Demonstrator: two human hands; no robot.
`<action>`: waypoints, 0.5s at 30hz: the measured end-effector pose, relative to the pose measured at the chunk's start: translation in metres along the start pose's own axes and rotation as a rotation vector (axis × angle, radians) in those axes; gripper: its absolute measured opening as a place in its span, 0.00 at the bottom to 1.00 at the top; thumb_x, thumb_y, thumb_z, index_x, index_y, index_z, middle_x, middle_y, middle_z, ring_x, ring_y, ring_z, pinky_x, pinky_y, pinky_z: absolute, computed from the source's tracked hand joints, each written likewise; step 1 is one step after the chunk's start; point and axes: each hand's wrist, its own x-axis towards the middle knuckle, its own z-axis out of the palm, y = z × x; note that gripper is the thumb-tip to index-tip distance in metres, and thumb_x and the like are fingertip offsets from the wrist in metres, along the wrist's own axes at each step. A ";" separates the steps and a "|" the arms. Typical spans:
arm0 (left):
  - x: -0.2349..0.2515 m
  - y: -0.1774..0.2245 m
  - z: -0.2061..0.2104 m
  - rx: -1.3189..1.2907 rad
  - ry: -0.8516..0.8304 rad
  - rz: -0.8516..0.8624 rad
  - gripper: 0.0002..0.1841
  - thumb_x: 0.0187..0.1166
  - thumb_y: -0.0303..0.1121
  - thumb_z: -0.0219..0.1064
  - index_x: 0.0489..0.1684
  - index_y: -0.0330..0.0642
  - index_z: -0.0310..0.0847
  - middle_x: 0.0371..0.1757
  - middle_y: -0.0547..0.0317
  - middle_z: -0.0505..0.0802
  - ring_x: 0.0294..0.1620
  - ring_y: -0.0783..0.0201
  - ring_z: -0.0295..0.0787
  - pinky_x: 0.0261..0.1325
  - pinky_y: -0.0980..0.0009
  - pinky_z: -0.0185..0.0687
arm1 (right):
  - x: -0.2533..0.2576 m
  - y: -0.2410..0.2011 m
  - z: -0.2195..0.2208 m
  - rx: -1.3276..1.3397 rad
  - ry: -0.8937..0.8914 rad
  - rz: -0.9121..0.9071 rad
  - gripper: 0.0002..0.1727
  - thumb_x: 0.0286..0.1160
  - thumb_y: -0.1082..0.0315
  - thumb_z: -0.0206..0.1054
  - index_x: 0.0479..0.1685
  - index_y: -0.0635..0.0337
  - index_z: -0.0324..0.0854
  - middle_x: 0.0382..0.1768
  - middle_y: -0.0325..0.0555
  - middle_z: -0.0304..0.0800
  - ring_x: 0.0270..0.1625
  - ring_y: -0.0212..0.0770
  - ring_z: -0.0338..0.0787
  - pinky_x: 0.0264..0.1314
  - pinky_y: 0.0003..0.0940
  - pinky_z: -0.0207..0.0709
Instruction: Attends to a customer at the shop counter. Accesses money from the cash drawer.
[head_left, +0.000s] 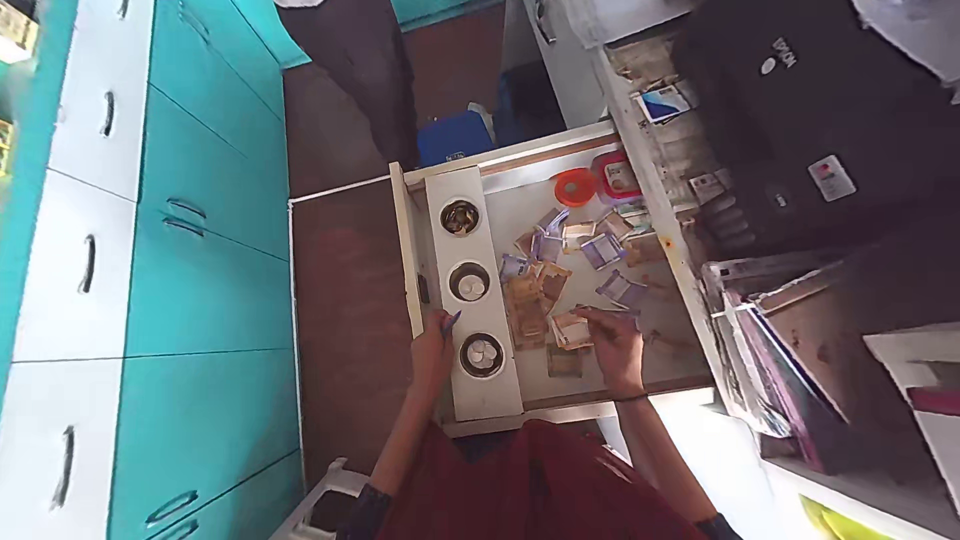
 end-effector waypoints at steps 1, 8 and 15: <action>0.000 0.000 -0.001 0.008 -0.013 -0.013 0.16 0.87 0.27 0.54 0.63 0.24 0.79 0.35 0.35 0.92 0.35 0.39 0.92 0.45 0.43 0.84 | 0.001 0.000 -0.001 -0.025 -0.008 -0.003 0.15 0.80 0.81 0.57 0.52 0.71 0.91 0.58 0.62 0.93 0.62 0.48 0.93 0.67 0.42 0.83; 0.000 -0.017 -0.006 -0.031 0.035 0.002 0.15 0.86 0.26 0.55 0.61 0.24 0.79 0.30 0.37 0.91 0.31 0.42 0.91 0.41 0.45 0.84 | -0.002 0.000 -0.007 -0.124 -0.054 0.080 0.14 0.81 0.76 0.61 0.57 0.69 0.90 0.59 0.61 0.92 0.53 0.48 0.93 0.58 0.44 0.82; -0.001 -0.045 -0.013 -0.076 0.082 0.053 0.14 0.81 0.21 0.56 0.59 0.26 0.83 0.28 0.39 0.90 0.26 0.44 0.88 0.35 0.45 0.82 | -0.017 0.007 0.000 -0.154 -0.100 0.081 0.15 0.80 0.71 0.66 0.61 0.64 0.89 0.60 0.61 0.91 0.38 0.42 0.89 0.41 0.39 0.81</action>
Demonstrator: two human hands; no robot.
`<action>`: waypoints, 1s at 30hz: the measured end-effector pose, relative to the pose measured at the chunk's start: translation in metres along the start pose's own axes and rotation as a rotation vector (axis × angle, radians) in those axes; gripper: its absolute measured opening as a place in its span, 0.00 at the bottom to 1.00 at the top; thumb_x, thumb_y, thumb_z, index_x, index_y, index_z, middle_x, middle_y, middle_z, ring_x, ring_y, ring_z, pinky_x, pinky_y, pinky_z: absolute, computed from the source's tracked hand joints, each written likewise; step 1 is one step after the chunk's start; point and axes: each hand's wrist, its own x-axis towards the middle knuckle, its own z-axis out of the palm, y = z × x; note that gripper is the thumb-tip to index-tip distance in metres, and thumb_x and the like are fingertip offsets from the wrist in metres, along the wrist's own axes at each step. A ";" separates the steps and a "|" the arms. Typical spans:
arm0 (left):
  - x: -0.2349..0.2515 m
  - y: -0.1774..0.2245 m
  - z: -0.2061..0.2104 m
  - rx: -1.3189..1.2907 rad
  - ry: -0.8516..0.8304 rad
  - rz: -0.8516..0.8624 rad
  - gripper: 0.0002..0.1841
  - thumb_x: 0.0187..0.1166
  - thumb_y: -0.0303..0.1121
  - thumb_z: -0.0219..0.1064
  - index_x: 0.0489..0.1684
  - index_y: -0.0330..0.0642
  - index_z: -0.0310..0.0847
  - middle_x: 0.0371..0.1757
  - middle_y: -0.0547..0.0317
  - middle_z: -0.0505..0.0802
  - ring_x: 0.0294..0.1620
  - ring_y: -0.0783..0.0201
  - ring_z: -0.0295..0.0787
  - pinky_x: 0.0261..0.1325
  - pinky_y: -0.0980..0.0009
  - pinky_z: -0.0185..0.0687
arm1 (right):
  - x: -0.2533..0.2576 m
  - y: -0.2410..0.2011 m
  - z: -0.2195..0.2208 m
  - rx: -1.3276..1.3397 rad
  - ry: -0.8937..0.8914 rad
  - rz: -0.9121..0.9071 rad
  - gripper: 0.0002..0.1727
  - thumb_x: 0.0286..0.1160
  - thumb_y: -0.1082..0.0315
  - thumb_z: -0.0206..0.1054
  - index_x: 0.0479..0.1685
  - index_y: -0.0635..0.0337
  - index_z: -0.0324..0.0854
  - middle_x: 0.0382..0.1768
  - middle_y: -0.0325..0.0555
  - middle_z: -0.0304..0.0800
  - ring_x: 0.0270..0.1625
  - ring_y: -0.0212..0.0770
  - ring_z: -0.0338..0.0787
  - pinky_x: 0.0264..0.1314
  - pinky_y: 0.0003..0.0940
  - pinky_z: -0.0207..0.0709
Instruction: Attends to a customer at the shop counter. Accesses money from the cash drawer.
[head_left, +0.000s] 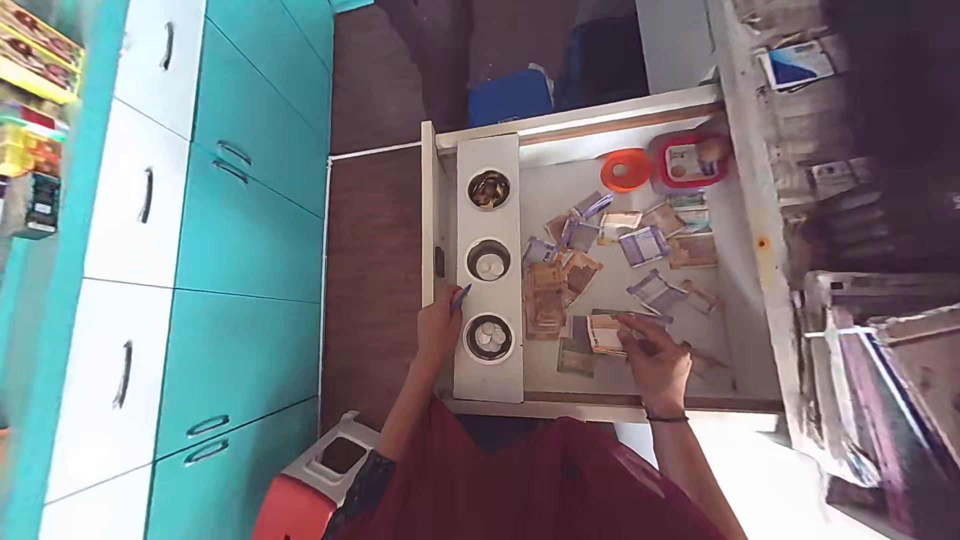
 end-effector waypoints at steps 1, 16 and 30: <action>0.000 -0.003 -0.002 -0.006 -0.004 -0.008 0.14 0.82 0.21 0.56 0.58 0.27 0.84 0.28 0.40 0.90 0.26 0.45 0.88 0.35 0.46 0.83 | -0.002 0.000 0.002 0.004 0.003 -0.008 0.15 0.80 0.70 0.67 0.61 0.64 0.89 0.60 0.61 0.91 0.37 0.41 0.89 0.39 0.38 0.81; -0.053 0.024 0.004 -0.408 0.305 -0.113 0.17 0.92 0.33 0.48 0.48 0.29 0.80 0.20 0.69 0.82 0.19 0.81 0.76 0.28 0.81 0.76 | 0.020 0.017 -0.046 0.064 0.160 0.009 0.31 0.75 0.78 0.65 0.82 0.60 0.72 0.84 0.62 0.70 0.66 0.56 0.87 0.58 0.50 0.84; -0.084 0.065 0.047 -0.736 -0.035 -0.152 0.16 0.91 0.31 0.46 0.53 0.26 0.77 0.23 0.71 0.83 0.21 0.83 0.74 0.28 0.83 0.72 | 0.050 -0.014 -0.014 0.105 -0.250 0.056 0.32 0.76 0.85 0.61 0.83 0.62 0.70 0.83 0.59 0.70 0.66 0.58 0.86 0.61 0.55 0.80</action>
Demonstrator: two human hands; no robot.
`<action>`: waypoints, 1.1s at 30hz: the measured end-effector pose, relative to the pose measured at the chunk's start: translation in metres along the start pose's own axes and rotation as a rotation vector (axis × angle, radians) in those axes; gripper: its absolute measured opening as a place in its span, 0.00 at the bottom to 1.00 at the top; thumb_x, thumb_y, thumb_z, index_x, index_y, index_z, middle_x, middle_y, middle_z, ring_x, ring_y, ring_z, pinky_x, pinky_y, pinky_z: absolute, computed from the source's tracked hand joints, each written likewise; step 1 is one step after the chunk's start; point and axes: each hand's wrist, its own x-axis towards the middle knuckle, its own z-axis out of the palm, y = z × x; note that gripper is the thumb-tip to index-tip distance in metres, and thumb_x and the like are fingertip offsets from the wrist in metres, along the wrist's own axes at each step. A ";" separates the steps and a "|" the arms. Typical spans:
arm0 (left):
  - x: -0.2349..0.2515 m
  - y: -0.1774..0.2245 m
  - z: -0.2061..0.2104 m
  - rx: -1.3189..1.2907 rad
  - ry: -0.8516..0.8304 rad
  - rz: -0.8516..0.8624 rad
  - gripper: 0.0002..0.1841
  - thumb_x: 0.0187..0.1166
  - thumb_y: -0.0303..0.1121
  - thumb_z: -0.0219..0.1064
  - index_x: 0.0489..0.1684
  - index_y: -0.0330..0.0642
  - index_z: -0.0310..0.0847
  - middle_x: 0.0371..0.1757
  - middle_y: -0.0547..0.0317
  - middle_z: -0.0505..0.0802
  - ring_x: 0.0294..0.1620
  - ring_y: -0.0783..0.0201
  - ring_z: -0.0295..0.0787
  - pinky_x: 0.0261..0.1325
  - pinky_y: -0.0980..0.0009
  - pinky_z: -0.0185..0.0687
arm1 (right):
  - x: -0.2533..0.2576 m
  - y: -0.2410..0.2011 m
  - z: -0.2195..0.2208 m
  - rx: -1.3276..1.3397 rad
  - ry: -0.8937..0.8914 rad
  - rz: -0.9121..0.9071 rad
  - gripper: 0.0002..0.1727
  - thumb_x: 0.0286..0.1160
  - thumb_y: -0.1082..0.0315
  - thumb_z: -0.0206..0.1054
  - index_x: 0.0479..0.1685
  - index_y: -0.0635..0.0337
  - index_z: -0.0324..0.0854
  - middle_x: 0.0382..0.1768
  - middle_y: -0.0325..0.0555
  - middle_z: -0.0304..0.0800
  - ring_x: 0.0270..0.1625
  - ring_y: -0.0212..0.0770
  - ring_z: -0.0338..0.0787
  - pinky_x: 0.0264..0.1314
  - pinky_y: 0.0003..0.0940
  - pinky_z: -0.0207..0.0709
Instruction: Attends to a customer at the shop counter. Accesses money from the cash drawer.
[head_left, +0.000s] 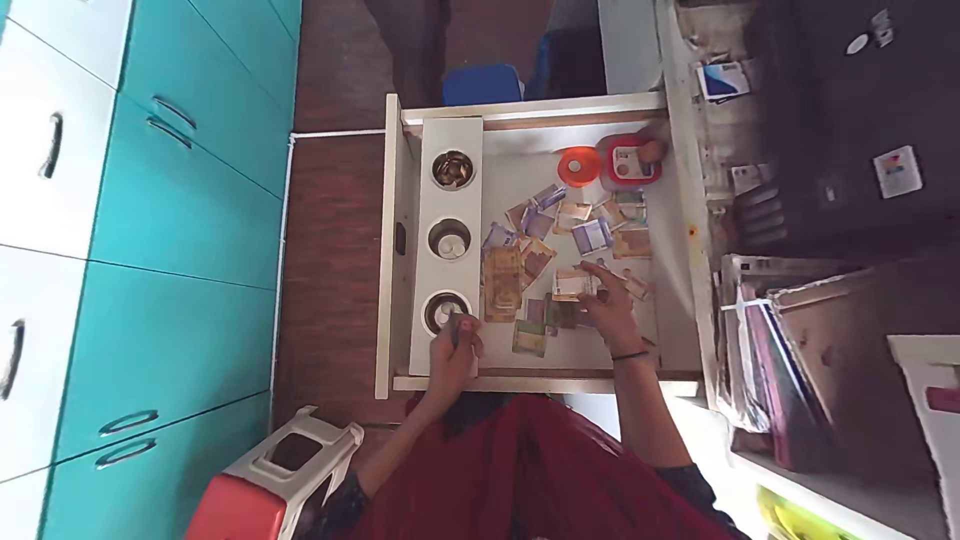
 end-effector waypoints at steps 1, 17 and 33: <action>0.003 0.000 -0.007 0.048 0.071 0.043 0.16 0.91 0.31 0.47 0.54 0.25 0.77 0.24 0.70 0.84 0.22 0.82 0.74 0.30 0.82 0.73 | 0.001 0.000 0.001 0.000 0.001 -0.009 0.31 0.77 0.84 0.62 0.83 0.60 0.70 0.83 0.57 0.71 0.60 0.56 0.87 0.57 0.54 0.81; 0.024 -0.003 -0.080 0.326 0.485 0.059 0.17 0.92 0.35 0.48 0.49 0.30 0.78 0.24 0.69 0.82 0.22 0.83 0.76 0.30 0.84 0.74 | 0.000 0.012 0.002 0.029 0.090 0.017 0.29 0.78 0.77 0.68 0.81 0.59 0.73 0.81 0.55 0.75 0.59 0.52 0.89 0.58 0.52 0.83; 0.024 -0.019 -0.100 0.476 0.388 0.185 0.17 0.88 0.30 0.49 0.46 0.25 0.81 0.22 0.60 0.84 0.22 0.75 0.78 0.33 0.76 0.76 | 0.050 -0.024 0.004 -0.248 -0.010 -0.175 0.14 0.86 0.76 0.57 0.61 0.70 0.85 0.64 0.65 0.88 0.60 0.64 0.87 0.61 0.62 0.76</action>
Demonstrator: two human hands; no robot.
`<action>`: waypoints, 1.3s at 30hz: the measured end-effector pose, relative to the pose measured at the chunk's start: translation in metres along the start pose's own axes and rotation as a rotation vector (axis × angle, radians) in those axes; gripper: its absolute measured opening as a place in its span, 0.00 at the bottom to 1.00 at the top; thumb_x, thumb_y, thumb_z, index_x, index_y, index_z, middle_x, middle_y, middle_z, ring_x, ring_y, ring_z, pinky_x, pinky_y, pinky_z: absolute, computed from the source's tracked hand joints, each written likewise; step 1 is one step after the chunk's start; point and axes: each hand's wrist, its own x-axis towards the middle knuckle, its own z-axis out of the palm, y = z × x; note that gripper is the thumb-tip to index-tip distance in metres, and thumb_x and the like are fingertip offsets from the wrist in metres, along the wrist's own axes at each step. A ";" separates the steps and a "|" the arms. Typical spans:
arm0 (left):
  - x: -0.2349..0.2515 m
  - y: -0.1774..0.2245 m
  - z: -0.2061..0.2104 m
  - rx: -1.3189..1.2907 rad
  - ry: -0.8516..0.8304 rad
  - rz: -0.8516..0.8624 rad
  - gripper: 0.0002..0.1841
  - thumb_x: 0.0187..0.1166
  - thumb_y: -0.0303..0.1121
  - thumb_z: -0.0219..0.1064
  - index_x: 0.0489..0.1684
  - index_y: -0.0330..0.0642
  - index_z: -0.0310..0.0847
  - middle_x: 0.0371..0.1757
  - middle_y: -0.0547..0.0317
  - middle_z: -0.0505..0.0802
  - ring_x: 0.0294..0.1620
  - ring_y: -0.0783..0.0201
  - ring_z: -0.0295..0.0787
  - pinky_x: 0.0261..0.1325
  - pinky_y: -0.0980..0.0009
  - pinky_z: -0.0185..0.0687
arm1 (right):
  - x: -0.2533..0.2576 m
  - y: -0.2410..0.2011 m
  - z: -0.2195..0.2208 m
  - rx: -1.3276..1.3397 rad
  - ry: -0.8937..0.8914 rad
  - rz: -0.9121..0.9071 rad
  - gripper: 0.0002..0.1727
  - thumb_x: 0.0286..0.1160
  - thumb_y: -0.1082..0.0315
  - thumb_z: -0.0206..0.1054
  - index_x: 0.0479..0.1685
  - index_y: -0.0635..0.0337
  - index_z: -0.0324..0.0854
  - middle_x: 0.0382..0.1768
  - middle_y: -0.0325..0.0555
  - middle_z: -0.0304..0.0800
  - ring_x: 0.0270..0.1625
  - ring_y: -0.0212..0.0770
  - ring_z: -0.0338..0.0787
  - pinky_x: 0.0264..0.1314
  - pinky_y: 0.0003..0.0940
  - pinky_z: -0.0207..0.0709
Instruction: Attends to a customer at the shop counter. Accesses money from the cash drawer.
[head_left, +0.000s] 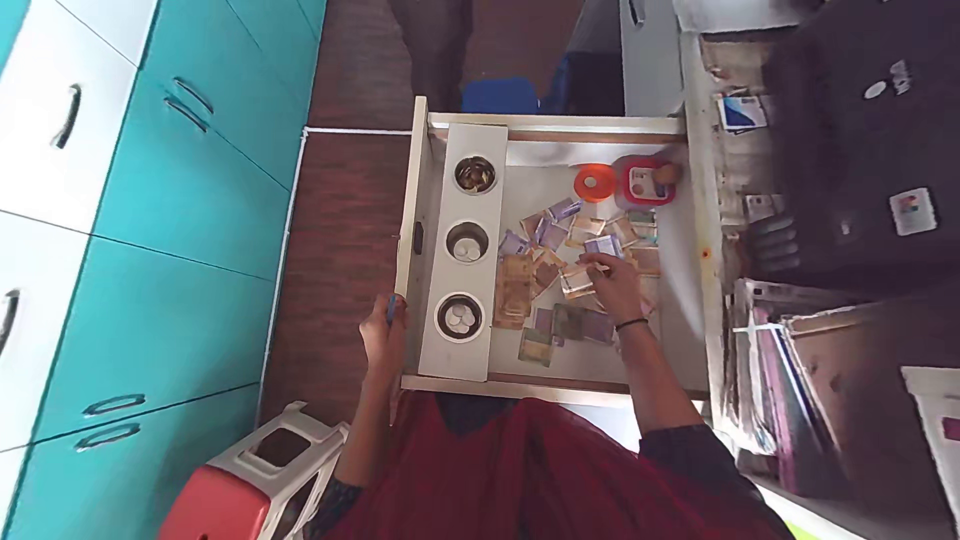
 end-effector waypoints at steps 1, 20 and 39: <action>0.000 0.001 0.000 0.009 -0.009 -0.002 0.16 0.87 0.30 0.50 0.46 0.25 0.82 0.22 0.59 0.84 0.23 0.75 0.79 0.33 0.75 0.77 | 0.006 0.000 0.000 0.014 -0.027 -0.011 0.14 0.86 0.77 0.57 0.62 0.71 0.84 0.65 0.66 0.87 0.60 0.65 0.87 0.61 0.63 0.75; 0.002 0.003 0.002 0.053 -0.036 0.066 0.16 0.87 0.31 0.51 0.45 0.25 0.82 0.23 0.58 0.85 0.23 0.73 0.81 0.34 0.74 0.79 | -0.024 0.037 0.008 -0.521 -0.388 0.097 0.23 0.72 0.75 0.73 0.69 0.66 0.82 0.63 0.74 0.84 0.67 0.77 0.81 0.67 0.76 0.69; 0.008 0.007 0.004 -0.457 0.142 -0.085 0.14 0.90 0.24 0.41 0.37 0.40 0.72 0.19 0.78 0.82 0.16 0.86 0.75 0.22 0.89 0.72 | -0.055 0.035 -0.013 -0.023 -0.109 0.032 0.11 0.76 0.76 0.72 0.53 0.72 0.86 0.46 0.67 0.91 0.50 0.64 0.91 0.58 0.65 0.79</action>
